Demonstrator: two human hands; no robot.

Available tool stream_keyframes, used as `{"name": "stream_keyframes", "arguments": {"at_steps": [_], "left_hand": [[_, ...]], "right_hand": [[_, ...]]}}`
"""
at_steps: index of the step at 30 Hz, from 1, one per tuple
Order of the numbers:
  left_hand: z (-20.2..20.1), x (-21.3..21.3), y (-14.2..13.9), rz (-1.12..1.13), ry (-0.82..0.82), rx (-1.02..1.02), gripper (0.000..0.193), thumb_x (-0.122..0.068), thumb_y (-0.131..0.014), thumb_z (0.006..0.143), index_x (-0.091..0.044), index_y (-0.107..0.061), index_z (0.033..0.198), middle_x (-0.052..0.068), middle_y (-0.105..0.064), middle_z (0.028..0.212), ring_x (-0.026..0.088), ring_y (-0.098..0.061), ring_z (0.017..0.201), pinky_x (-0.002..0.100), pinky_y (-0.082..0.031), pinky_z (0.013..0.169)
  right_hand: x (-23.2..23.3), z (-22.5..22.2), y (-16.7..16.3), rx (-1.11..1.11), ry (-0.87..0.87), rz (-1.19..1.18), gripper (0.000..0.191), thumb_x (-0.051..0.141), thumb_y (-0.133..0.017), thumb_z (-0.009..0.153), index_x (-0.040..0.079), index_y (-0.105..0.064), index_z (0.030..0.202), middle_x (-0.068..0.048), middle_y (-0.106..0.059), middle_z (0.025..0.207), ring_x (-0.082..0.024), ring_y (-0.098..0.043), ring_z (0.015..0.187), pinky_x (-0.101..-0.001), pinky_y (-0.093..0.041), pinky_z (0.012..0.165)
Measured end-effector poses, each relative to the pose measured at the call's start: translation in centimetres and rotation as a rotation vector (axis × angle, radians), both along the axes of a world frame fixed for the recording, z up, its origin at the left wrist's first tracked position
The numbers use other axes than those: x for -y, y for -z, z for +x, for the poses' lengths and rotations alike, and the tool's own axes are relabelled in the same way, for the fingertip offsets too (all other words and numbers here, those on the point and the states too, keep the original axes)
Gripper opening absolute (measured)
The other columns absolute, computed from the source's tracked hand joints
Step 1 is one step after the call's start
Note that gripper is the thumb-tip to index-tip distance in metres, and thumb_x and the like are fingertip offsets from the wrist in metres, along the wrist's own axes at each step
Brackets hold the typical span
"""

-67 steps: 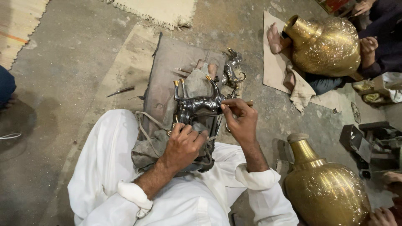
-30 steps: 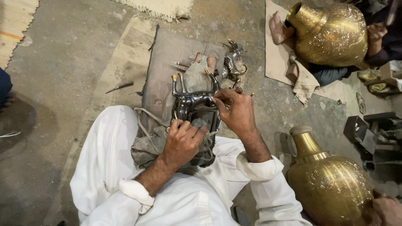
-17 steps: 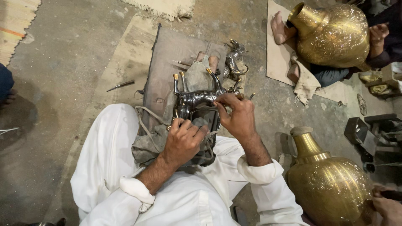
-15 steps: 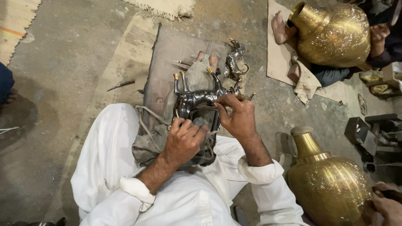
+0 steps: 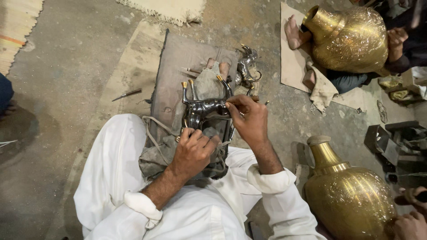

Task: The person sits on the floor holding a silvered metal animal figurine and rubs and buffs its surface and legs by hand, turning the figurine over to work different sides, with other finished figurines beside them.

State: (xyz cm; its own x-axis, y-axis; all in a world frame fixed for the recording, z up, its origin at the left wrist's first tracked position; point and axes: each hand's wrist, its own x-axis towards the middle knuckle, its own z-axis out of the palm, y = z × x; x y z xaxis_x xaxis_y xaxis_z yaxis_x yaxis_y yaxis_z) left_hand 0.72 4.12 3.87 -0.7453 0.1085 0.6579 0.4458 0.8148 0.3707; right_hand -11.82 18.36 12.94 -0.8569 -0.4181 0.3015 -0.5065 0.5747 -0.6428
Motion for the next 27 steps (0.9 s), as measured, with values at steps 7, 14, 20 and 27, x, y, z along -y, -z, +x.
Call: {"name": "stream_keyframes", "arguments": {"at_steps": [7, 14, 20, 27], "left_hand": [[0.1, 0.2, 0.1, 0.008, 0.003, -0.013, 0.03, -0.004, -0.069, 0.08, -0.004, -0.075, 0.11, 0.003, -0.063, 0.072, 0.022, -0.059, 0.078, 0.043, -0.044, 0.08], [0.0, 0.1, 0.6, -0.002, -0.006, -0.025, 0.03, -0.002, -0.071, 0.082, -0.003, -0.076, 0.111, 0.003, -0.062, 0.069, 0.02, -0.058, 0.076, 0.042, -0.045, 0.08], [0.1, 0.0, 0.3, 0.001, -0.015, -0.036, 0.029, -0.003, -0.071, 0.081, -0.004, -0.075, 0.11, 0.003, -0.061, 0.07, 0.021, -0.058, 0.076, 0.042, -0.045, 0.08], [0.2, 0.1, 0.0, -0.006, -0.017, -0.033, 0.028, -0.004, -0.071, 0.083, -0.004, -0.076, 0.11, 0.002, -0.061, 0.07, 0.02, -0.058, 0.075, 0.041, -0.044, 0.079]], "right_hand": [[1.5, -0.4, -0.8, -0.07, 0.083, 0.153, 0.009, 0.014, -0.079, 0.091, 0.006, -0.076, 0.094, -0.007, -0.078, 0.083, -0.017, -0.078, 0.071, -0.0304, -0.057, 0.061], [2.0, -0.5, -0.9, -0.096, 0.107, 0.232, 0.01, 0.017, -0.081, 0.087, 0.008, -0.078, 0.092, -0.007, -0.078, 0.081, -0.019, -0.075, 0.064, -0.0317, -0.056, 0.059], [1.4, -0.5, -1.0, -0.083, 0.055, 0.205, 0.009, 0.013, -0.08, 0.088, 0.007, -0.078, 0.093, -0.008, -0.078, 0.081, -0.019, -0.075, 0.064, -0.0317, -0.056, 0.059], [0.6, 0.1, -0.6, -0.083, -0.015, 0.126, 0.009, 0.008, -0.079, 0.088, 0.004, -0.076, 0.094, -0.009, -0.078, 0.083, -0.018, -0.077, 0.069, -0.0301, -0.059, 0.063]]}}
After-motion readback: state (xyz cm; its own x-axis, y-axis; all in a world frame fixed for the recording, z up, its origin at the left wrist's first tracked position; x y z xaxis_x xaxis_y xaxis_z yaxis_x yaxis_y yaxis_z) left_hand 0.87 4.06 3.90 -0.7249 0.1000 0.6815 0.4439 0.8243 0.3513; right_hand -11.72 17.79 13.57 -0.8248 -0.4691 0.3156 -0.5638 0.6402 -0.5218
